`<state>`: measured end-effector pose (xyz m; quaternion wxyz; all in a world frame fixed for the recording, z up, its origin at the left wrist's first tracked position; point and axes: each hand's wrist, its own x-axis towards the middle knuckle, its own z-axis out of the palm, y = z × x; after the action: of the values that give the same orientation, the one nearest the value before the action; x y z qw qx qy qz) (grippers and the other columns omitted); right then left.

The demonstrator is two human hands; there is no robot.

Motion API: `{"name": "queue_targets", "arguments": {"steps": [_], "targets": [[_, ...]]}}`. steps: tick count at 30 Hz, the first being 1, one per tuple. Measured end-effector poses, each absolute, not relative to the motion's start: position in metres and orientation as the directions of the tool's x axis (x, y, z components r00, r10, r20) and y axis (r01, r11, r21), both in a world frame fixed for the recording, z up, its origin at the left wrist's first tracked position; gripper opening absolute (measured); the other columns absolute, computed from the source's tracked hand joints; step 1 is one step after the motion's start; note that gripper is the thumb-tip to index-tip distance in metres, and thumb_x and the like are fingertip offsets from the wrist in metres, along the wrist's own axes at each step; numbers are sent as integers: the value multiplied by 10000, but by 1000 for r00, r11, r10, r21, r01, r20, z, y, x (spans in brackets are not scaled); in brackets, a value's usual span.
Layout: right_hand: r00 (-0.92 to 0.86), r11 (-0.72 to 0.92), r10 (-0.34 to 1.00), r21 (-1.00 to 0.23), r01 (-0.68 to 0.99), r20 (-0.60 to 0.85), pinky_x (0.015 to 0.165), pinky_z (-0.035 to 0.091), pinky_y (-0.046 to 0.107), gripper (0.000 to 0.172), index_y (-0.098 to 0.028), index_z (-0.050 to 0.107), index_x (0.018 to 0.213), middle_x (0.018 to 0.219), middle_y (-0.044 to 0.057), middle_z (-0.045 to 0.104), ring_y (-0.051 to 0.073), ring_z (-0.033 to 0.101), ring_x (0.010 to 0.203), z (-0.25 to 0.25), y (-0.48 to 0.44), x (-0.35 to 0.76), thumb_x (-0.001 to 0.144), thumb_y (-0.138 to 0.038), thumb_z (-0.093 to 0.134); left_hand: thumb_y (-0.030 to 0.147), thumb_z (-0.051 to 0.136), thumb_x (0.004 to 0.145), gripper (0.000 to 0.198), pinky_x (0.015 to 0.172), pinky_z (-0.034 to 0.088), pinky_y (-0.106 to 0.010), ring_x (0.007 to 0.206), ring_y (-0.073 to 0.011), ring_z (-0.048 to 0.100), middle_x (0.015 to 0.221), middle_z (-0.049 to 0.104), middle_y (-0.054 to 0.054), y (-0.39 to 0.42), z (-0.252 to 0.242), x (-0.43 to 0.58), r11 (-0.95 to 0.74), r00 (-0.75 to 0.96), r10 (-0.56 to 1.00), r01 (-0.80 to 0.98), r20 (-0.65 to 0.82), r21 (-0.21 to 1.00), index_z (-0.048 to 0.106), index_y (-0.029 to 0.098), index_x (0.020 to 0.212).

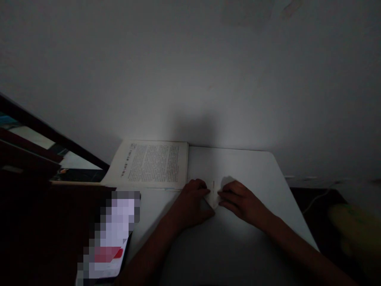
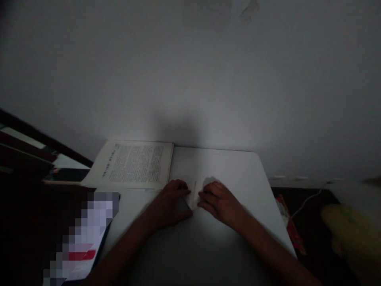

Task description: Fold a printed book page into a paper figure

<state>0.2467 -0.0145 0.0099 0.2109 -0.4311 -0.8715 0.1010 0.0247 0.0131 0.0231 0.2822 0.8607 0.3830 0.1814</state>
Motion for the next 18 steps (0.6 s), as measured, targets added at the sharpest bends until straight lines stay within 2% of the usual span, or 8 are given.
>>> {"name": "queue_targets", "arguments": {"steps": [7, 14, 18], "targets": [[-498, 601, 791, -298, 742, 356, 740, 476, 349, 165, -161, 659, 922, 813, 75, 627, 184, 555, 785, 4, -19, 241, 866, -197, 508, 181, 577, 790, 133, 870, 439, -330, 931, -182, 504, 975, 554, -56, 14, 15, 32, -552, 599, 790, 596, 135, 583, 647, 166, 903], [-393, 483, 851, -227, 846, 348, 750, 450, 359, 162, -166, 640, 788, 757, 68, 613, 194, 549, 754, 2, -19, 229, 827, -304, 563, 145, 588, 771, 21, 773, 459, -306, 833, -179, 486, 859, 542, -53, 11, 13, 44, -566, 544, 818, 698, 189, 439, 609, 145, 775], [-300, 390, 884, -213, 896, 359, 753, 436, 352, 200, -168, 637, 758, 722, 65, 607, 194, 551, 743, 0, -21, 220, 851, -306, 527, 209, 563, 816, 106, 749, 459, -319, 803, -187, 486, 812, 553, -59, 14, 12, 48, -589, 561, 806, 725, 190, 357, 612, 145, 748]]}}
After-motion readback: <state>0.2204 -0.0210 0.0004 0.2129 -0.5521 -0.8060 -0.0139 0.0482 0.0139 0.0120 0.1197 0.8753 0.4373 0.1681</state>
